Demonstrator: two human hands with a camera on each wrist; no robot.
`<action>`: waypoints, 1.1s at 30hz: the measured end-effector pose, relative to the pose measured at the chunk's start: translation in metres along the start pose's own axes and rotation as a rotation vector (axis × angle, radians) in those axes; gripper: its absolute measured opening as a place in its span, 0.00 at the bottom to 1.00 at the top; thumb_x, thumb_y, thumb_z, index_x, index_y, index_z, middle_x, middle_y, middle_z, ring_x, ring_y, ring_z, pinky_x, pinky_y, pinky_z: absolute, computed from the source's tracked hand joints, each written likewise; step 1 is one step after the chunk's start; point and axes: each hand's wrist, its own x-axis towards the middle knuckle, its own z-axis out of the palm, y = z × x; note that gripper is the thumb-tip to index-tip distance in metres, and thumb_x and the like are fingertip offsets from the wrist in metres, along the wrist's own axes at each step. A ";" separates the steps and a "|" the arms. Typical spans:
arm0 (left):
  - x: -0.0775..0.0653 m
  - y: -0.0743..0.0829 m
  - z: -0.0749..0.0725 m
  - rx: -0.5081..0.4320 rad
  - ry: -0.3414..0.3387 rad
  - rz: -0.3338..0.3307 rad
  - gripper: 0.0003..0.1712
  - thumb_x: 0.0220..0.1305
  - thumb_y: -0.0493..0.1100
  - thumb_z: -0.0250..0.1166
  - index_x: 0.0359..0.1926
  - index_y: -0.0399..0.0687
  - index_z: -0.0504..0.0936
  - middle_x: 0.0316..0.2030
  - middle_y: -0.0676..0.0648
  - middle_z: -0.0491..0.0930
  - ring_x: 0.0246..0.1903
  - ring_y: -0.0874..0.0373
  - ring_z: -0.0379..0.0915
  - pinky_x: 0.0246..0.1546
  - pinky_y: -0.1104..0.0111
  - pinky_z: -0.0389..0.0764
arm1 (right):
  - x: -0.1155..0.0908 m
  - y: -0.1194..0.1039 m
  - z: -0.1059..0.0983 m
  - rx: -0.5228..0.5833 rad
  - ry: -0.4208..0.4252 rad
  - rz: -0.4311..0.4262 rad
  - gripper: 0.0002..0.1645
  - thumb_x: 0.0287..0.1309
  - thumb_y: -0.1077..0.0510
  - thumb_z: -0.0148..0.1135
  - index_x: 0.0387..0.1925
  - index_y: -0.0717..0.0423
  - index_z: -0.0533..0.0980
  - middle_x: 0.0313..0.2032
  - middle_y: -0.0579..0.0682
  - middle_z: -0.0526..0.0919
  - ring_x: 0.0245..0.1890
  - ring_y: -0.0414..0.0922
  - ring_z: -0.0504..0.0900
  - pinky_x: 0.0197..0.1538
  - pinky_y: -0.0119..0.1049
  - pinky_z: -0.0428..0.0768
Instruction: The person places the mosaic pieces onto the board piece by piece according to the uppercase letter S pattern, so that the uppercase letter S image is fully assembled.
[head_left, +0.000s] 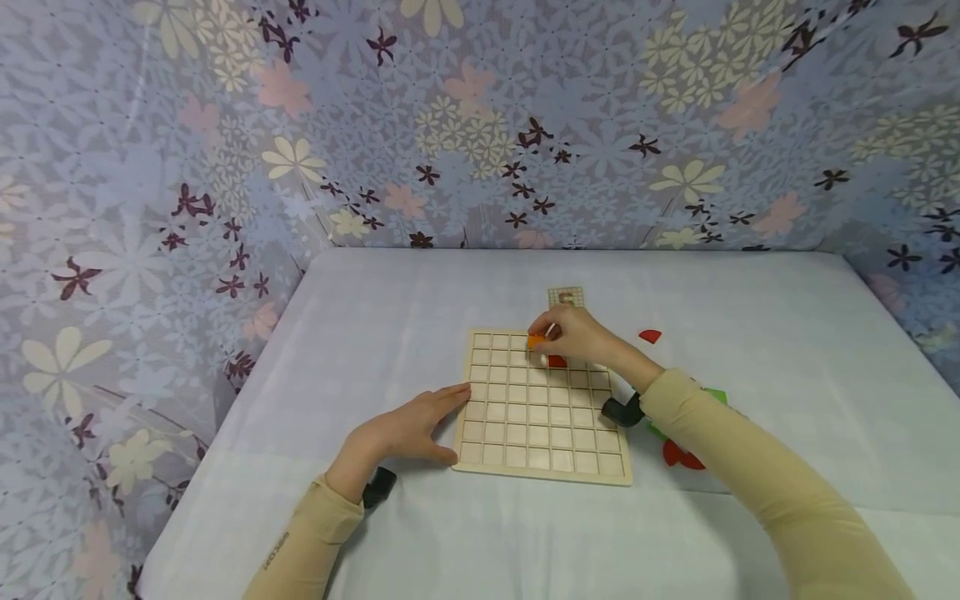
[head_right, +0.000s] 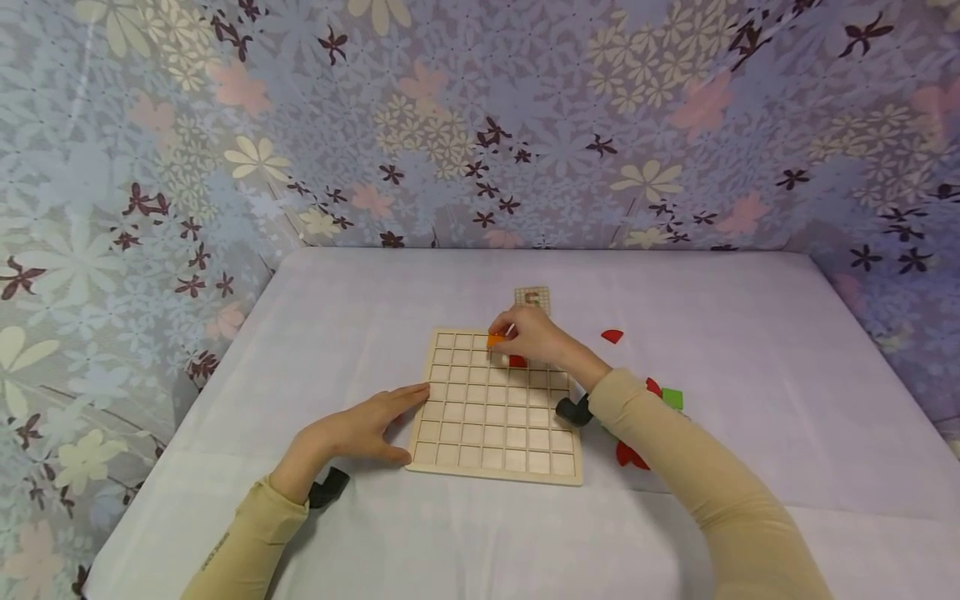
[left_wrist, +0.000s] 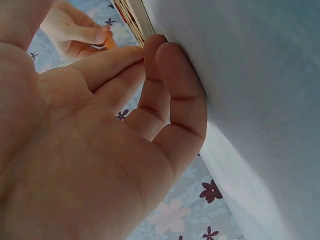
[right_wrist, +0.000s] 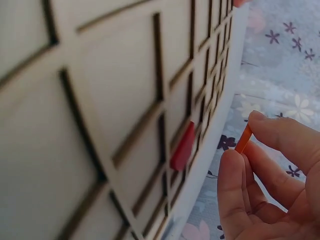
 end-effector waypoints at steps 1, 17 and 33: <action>0.000 0.000 0.000 -0.003 0.001 0.002 0.53 0.54 0.48 0.71 0.72 0.38 0.51 0.72 0.44 0.47 0.69 0.47 0.45 0.66 0.54 0.51 | 0.000 0.000 0.001 -0.009 -0.004 0.000 0.18 0.53 0.61 0.68 0.46 0.64 0.80 0.43 0.55 0.81 0.39 0.49 0.80 0.42 0.39 0.79; -0.001 0.003 0.000 0.005 -0.004 -0.018 0.53 0.54 0.49 0.71 0.72 0.39 0.50 0.72 0.45 0.47 0.70 0.49 0.44 0.66 0.56 0.50 | -0.002 0.007 0.012 -0.051 -0.060 -0.012 0.14 0.53 0.62 0.68 0.42 0.64 0.80 0.37 0.52 0.80 0.35 0.46 0.80 0.39 0.38 0.79; -0.001 0.002 0.001 0.010 -0.003 -0.018 0.53 0.54 0.49 0.71 0.72 0.39 0.51 0.72 0.45 0.47 0.69 0.50 0.44 0.66 0.56 0.50 | -0.003 0.004 0.016 -0.156 -0.063 -0.055 0.13 0.51 0.62 0.69 0.39 0.63 0.80 0.34 0.52 0.78 0.31 0.44 0.76 0.36 0.36 0.77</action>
